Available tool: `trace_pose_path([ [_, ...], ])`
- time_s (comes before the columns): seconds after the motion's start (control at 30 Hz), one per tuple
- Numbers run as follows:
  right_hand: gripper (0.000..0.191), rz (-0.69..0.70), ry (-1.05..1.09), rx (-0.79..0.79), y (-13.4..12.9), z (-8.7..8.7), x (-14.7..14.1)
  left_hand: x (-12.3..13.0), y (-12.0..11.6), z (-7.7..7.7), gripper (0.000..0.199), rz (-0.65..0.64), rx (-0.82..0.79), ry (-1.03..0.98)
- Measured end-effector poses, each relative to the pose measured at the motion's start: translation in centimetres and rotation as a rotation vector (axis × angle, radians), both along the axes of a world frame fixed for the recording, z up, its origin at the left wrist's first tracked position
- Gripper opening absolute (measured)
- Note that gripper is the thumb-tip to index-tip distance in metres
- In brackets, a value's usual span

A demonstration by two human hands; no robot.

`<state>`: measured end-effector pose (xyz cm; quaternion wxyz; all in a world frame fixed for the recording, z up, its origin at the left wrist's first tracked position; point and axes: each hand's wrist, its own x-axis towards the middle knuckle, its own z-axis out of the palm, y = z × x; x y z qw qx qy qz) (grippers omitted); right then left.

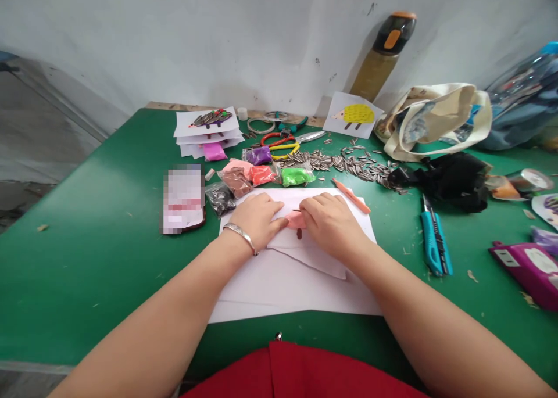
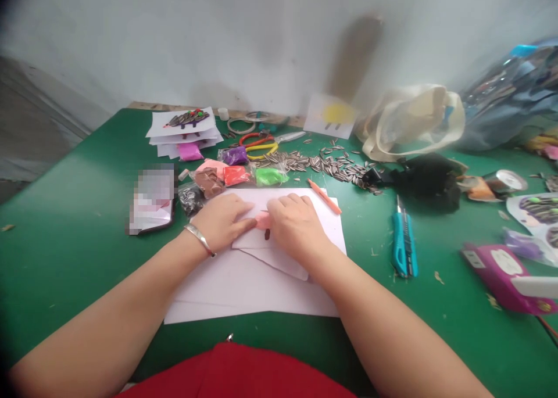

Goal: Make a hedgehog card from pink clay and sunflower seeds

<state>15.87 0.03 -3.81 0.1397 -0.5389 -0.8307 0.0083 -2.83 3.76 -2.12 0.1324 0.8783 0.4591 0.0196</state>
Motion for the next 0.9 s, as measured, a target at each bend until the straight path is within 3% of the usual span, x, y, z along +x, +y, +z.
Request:
trace_pose_path([
  [0.23, 0.022, -0.038, 0.051, 0.009, 0.4, 0.1, 0.4, -0.3, 0.3, 0.2, 0.037, -0.066, -0.044, -0.080],
  [0.47, 0.020, -0.103, 0.134, -0.010, 1.1, 0.2, 0.4, -1.2, 0.7, 0.2, 0.022, -0.049, -0.045, -0.132],
  [0.77, 0.016, -0.058, 0.247, -0.069, 1.3, -0.3, 0.1, -1.5, -0.2, 1.5, 0.029, -0.208, -0.162, -0.077],
  [0.9, 0.016, -0.062, 0.286, -0.076, 1.3, 0.1, 0.2, -1.2, -0.9, 1.9, 0.028, -0.243, -0.122, 0.007],
])
